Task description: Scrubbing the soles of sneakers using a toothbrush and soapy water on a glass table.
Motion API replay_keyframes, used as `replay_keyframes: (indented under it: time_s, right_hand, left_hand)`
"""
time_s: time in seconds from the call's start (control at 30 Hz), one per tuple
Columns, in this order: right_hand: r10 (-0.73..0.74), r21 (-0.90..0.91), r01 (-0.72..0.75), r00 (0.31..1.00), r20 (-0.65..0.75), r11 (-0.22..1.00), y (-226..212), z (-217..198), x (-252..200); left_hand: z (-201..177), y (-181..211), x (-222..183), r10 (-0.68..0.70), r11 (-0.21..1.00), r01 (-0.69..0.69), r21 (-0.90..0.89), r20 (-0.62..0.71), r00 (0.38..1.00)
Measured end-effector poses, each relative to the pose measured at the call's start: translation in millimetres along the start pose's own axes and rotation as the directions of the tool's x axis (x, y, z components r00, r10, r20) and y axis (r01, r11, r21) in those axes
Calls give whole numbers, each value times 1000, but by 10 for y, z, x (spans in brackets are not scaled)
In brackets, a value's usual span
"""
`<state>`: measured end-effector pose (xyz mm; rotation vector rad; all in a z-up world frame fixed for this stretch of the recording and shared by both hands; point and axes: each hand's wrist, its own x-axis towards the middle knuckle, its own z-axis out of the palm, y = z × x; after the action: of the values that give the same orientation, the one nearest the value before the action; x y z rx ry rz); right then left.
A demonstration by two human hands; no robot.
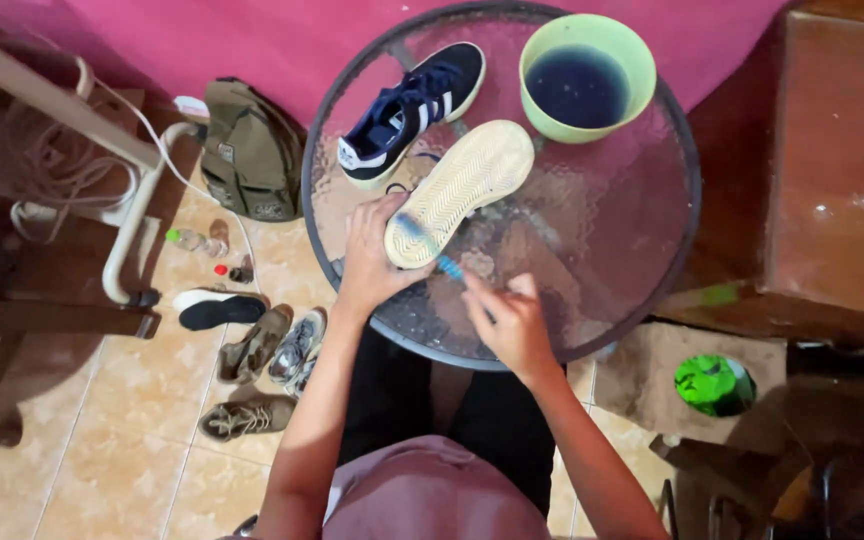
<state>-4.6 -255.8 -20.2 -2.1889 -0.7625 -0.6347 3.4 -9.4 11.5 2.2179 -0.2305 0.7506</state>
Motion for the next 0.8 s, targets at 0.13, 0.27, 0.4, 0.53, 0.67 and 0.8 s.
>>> replay_keyframes:
  time_s: [0.13,0.27,0.4,0.53,0.67,0.8]
  right_hand:
    - [-4,-33,3,1000,-5,999,192,84,-18]
    - [-76,-120,70,996,-45,990,33,53,48]
    - [-170,-156,164,985,-24,974,43,63,12]
    - [-107,-223,92,993,-55,970,42,124,-71]
    - [-108,-212,99,994,-28,972,-26,36,-20]
    - [27,-222,-41,998,-63,974,162,140,-92]
  left_hand:
    - [-27,3,77,16,1000,-16,-24,20,1000]
    - [-70,37,53,2,998,-2,-63,8,1000]
    - [-70,5,38,9,998,-9,-59,-7,1000]
    - [-74,-45,-23,24,999,-25,-41,-22,999]
    - [-42,-80,-16,-9,999,9,-40,2,1000]
    - [-32,-99,-47,-26,999,26,-34,5,1000]
